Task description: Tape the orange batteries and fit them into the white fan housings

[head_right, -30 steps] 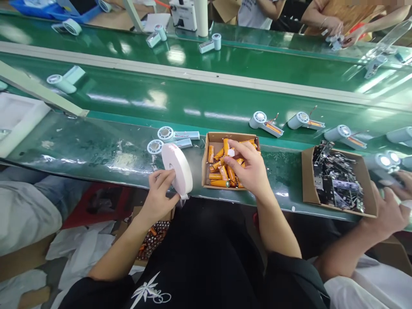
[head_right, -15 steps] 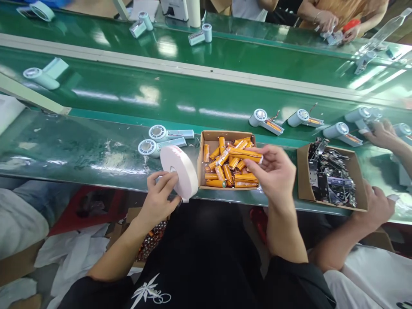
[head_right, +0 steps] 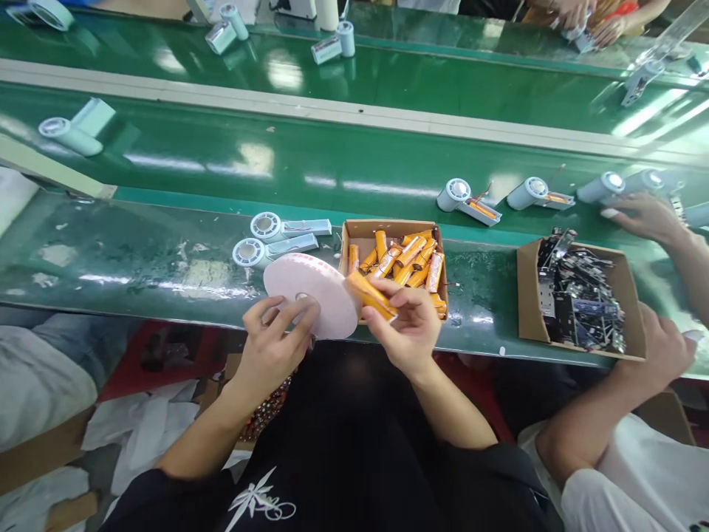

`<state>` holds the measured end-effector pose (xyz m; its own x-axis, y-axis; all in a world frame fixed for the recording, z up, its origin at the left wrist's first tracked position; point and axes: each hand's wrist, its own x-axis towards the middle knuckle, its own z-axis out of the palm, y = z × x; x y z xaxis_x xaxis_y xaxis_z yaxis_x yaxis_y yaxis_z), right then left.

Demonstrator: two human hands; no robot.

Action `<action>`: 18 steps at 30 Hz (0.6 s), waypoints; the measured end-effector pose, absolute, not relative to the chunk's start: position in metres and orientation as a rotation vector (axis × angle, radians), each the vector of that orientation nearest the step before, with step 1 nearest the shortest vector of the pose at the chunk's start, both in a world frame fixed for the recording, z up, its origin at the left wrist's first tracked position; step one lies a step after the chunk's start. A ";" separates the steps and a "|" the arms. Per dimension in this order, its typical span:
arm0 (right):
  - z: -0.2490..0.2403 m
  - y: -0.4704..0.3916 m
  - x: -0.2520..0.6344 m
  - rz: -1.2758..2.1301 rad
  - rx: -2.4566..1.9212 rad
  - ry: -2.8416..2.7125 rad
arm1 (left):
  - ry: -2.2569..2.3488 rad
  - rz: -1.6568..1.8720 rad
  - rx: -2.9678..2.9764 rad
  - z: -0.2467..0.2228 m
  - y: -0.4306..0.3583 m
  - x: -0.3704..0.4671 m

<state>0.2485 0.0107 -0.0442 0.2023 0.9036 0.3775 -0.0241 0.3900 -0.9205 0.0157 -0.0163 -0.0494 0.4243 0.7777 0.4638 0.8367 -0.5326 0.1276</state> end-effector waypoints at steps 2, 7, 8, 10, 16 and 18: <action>-0.047 0.009 0.249 0.896 -0.976 -1.223 | -1.426 -0.700 -2.531 -0.045 -0.016 0.012; -0.026 0.023 0.280 1.391 -0.976 -1.391 | -1.350 -0.593 -2.461 -0.029 -0.016 -0.009; -0.019 0.028 0.285 1.483 -0.980 -1.477 | -1.345 -0.574 -2.457 -0.026 -0.015 -0.012; -0.012 0.035 0.286 1.518 -1.003 -1.549 | -1.356 -0.569 -2.453 -0.022 -0.012 -0.014; -0.039 0.023 0.222 1.011 -0.987 -0.893 | -1.473 -0.829 -2.255 -0.032 -0.016 0.029; -0.042 0.026 0.222 1.000 -0.973 -0.874 | -1.542 -0.926 -2.269 -0.042 -0.031 0.046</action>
<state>0.2217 0.0258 -0.0417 0.3000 0.9431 0.1431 -0.2685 0.2274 -0.9360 0.0460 -0.0307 -0.0416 0.2397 0.7441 0.6236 0.9001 -0.4110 0.1443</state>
